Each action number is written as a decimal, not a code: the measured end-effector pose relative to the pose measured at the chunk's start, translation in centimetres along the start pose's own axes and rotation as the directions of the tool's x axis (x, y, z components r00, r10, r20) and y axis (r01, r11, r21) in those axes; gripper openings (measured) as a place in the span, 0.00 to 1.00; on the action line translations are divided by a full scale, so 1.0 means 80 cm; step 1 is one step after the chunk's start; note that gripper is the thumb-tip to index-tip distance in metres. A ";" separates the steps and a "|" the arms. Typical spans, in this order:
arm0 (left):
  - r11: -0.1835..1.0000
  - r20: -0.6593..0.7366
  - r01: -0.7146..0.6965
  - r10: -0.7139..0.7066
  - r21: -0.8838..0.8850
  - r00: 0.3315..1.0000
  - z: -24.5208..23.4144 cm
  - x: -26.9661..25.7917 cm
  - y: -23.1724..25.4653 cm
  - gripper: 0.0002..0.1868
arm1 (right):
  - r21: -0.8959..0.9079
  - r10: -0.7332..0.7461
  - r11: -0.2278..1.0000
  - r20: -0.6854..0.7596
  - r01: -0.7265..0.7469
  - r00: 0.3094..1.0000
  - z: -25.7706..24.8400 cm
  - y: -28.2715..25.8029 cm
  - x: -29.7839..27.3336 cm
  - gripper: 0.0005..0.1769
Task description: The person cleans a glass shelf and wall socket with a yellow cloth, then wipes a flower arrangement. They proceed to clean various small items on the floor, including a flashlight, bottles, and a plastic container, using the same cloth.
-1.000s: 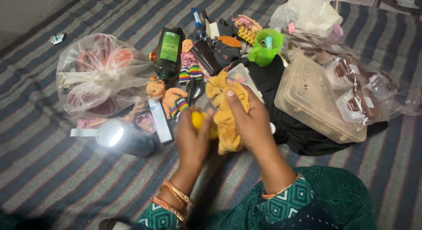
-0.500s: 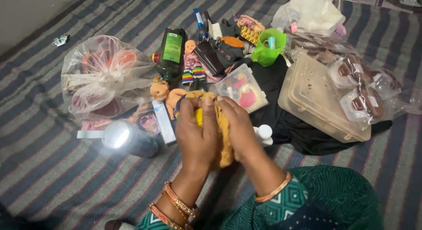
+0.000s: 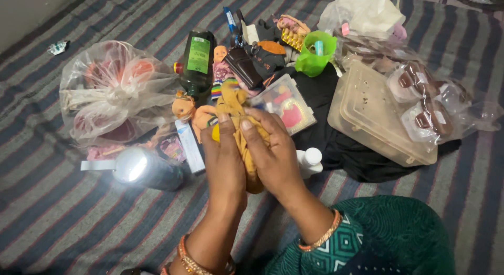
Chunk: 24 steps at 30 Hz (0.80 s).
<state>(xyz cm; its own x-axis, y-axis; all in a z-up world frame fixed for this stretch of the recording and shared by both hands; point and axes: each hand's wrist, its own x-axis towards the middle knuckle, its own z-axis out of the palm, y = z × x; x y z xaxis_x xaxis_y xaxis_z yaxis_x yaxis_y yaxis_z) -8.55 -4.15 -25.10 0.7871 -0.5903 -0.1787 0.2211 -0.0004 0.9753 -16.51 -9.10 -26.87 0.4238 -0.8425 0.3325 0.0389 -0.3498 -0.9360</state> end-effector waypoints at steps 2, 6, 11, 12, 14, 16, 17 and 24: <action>1.000 0.032 -0.014 0.015 -0.025 0.999 0.000 -0.006 0.005 0.23 | 0.266 0.166 0.948 0.063 -0.177 0.984 0.005 0.005 0.002 0.19; 0.941 0.103 -0.239 0.220 0.242 0.970 -0.007 -0.013 0.010 0.22 | 0.521 0.361 0.736 0.240 -0.433 0.901 -0.005 0.016 0.016 0.19; 0.950 0.239 -0.233 0.182 0.209 0.954 -0.022 -0.014 0.005 0.22 | 0.506 0.504 0.558 0.423 -0.658 0.753 -0.024 0.029 0.030 0.19; 0.963 0.232 -0.193 0.147 0.188 0.961 -0.023 -0.014 0.004 0.24 | 0.492 0.524 0.535 0.445 -0.687 0.727 -0.024 0.031 0.030 0.19; 0.991 0.199 -0.059 0.034 0.122 0.979 -0.026 -0.010 0.005 0.26 | 0.524 0.470 0.607 0.370 -0.597 0.802 -0.013 0.033 0.028 0.20; 0.993 0.155 0.119 -0.121 0.022 0.980 -0.028 -0.001 0.010 0.25 | 0.409 0.326 0.818 0.250 -0.404 0.912 -0.002 0.028 0.023 0.22; 0.995 0.146 0.092 -0.087 -0.030 0.985 -0.033 0.003 0.015 0.24 | 0.251 0.187 0.940 0.191 -0.232 0.964 0.001 0.023 0.017 0.22; 0.951 0.305 0.142 -0.053 -0.276 0.951 -0.060 0.012 0.031 0.23 | 0.202 0.083 0.975 0.050 -0.092 0.995 0.028 -0.006 -0.010 0.24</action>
<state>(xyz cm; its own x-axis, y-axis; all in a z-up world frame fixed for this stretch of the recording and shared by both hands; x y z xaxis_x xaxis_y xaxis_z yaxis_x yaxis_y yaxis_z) -4.48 -0.83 -23.51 0.5606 -0.8078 -0.1822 0.4807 0.1384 0.8659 -14.85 -7.37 -26.96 0.4706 -0.8470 0.2472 0.1815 -0.1813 -0.9665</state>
